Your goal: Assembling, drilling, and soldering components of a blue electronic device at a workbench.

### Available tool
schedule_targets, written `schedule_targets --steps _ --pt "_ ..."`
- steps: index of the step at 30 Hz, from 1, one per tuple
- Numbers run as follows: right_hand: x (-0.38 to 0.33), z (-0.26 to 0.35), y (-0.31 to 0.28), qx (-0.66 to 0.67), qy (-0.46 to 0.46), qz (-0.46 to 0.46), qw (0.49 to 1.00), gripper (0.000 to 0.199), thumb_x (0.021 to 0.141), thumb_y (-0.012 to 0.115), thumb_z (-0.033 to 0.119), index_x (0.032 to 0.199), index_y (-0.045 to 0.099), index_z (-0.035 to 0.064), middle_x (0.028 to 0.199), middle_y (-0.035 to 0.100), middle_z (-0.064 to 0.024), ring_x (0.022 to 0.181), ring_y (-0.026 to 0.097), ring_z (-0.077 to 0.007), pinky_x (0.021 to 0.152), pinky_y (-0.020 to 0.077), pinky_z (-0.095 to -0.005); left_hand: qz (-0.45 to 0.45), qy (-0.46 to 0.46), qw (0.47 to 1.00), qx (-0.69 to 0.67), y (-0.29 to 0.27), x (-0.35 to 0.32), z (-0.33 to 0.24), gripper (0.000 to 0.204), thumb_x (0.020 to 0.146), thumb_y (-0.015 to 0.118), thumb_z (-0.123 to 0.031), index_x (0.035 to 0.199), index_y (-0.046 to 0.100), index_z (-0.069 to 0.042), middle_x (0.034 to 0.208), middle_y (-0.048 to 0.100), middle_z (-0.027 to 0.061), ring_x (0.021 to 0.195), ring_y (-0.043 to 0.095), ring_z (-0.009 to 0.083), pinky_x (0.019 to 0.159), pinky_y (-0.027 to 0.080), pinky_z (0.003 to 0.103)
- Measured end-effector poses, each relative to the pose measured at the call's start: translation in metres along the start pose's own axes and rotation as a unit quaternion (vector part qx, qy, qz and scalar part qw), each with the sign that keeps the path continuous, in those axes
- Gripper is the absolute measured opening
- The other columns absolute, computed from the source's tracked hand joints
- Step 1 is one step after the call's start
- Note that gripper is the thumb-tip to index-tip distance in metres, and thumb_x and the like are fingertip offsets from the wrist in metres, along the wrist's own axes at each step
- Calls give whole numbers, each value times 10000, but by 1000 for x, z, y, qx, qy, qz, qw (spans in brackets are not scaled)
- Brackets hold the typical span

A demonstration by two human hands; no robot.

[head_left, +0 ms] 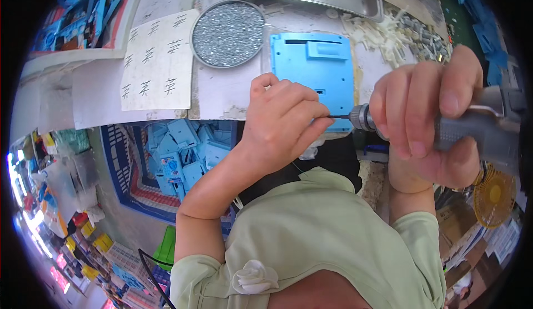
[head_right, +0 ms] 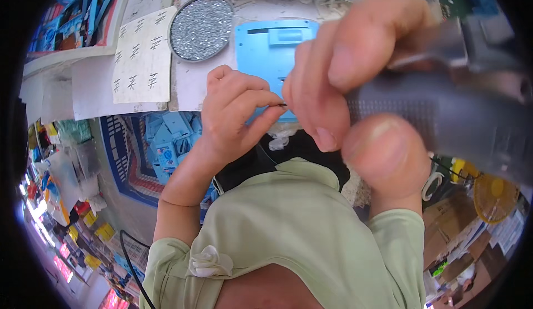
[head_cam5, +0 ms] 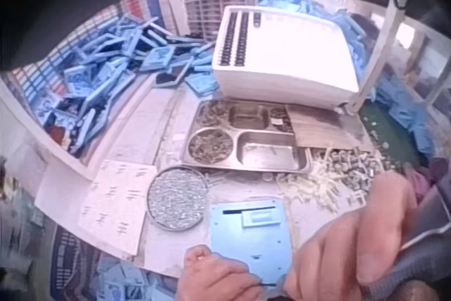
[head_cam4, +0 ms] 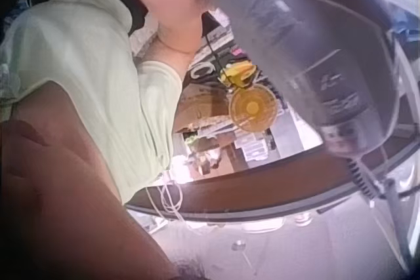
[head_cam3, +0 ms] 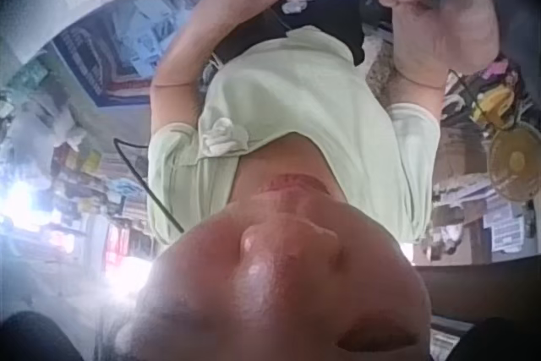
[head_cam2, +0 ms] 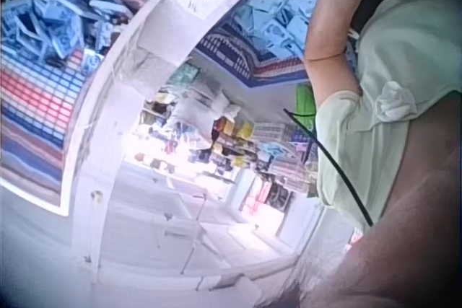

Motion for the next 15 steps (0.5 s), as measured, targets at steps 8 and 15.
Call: schedule_targets --steps 8,15 --pt "9 -14 -12 -64 -9 -44 997 289 951 641 327 1096 482 134 731 546 39 605 482 -85 610 404 -257 -77 -69 950 294 -48 28 101 280 788 807 -246 1031 739 -124 931 675 51 912 632 290 856 429 411" --pt "-10 -7 -21 -66 -2 -61 996 301 942 658 311 1102 486 123 738 534 22 607 471 -93 622 400 -267 -39 -93 964 246 -48 26 144 177 852 746 -243 942 735 -92 882 658 74 900 623 299 807 451 424"
Point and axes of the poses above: each hand's wrist, its own x-axis towards the middle knuckle, its own y-axis out of the palm, z = x × y, the point moved 4 cm from there along x, towards the middle knuckle
